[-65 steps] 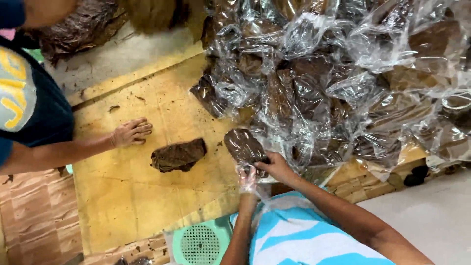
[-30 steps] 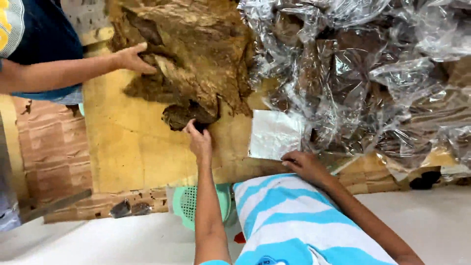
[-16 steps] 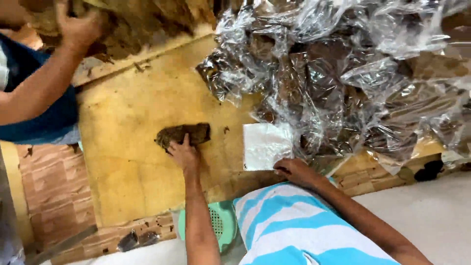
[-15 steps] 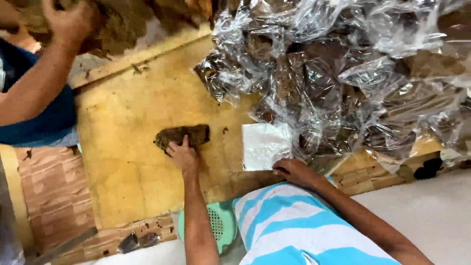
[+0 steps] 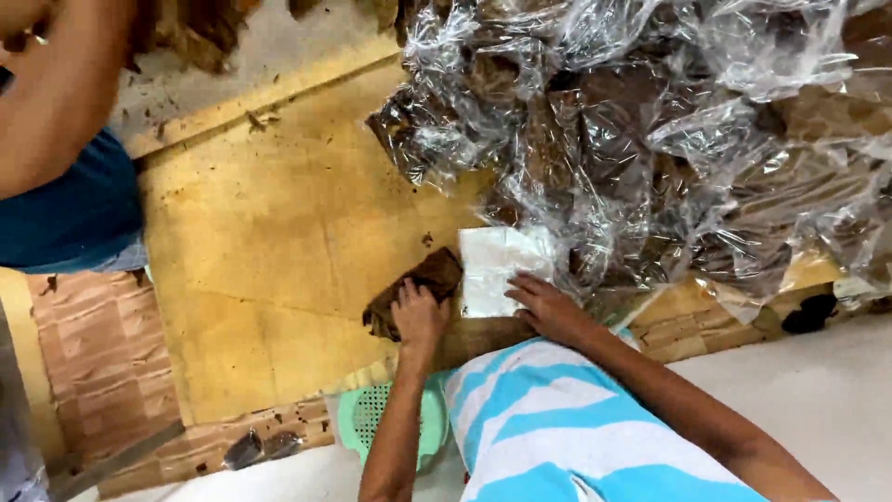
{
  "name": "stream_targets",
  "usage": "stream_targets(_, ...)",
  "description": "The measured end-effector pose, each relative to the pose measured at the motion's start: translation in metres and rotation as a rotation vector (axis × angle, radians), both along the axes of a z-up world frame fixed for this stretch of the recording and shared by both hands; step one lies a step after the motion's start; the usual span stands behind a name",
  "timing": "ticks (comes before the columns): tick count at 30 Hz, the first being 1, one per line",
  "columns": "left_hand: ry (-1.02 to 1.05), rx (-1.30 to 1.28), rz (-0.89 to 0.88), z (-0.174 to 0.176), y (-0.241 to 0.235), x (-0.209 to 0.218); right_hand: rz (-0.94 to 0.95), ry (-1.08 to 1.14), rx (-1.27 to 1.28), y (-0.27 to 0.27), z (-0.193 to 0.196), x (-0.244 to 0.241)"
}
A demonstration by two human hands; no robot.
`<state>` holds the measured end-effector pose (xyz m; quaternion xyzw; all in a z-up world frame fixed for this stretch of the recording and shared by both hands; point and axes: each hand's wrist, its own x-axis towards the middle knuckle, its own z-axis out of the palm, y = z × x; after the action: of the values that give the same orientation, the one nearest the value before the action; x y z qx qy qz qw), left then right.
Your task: The person places rectangular blocks of a dark brown food product into clear plastic bags on a wooden table. They fold the bags closed and stack them. Another person is visible in the background handling a large mass of the same product.
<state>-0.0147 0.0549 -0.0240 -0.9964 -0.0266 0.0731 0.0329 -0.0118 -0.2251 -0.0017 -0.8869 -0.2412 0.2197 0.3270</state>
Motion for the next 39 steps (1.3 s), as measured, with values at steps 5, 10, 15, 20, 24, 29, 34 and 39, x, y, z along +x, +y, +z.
stream_targets(5, 0.024, -0.266, 0.120, 0.037, 0.021, 0.014, -0.005, -0.244, -0.214, -0.006, -0.065, -0.004)
stream_targets(10, 0.093, -0.362, 0.200, 0.048, 0.035, 0.028, -0.115, -0.462, -0.196, -0.022, -0.075, -0.004)
stream_targets(15, 0.233, -0.308, 0.243, 0.033, 0.034, 0.024, -0.198, -0.605, -0.111, -0.023, -0.076, -0.005)
stream_targets(20, 0.187, -0.211, 0.293, 0.008, 0.039, 0.015, -0.246, -0.582, 0.004, -0.026, -0.083, -0.004)
stream_targets(24, 0.327, -0.401, 0.316, 0.038, 0.041, 0.026, -0.420, -0.345, 0.379, -0.021, -0.040, 0.001)
stream_targets(29, 0.473, -0.530, 0.378, 0.047, 0.045, 0.031, -0.699, -0.006, 0.755, -0.020, -0.022, 0.004)
stream_targets(34, 0.492, -0.588, 0.420, 0.058, 0.044, 0.029, -0.951, 0.163, 1.090, -0.028, 0.015, -0.002)
stream_targets(39, 0.510, -0.653, 0.469, 0.082, 0.033, 0.029, -1.131, 0.619, 1.629, -0.041, 0.037, 0.003)
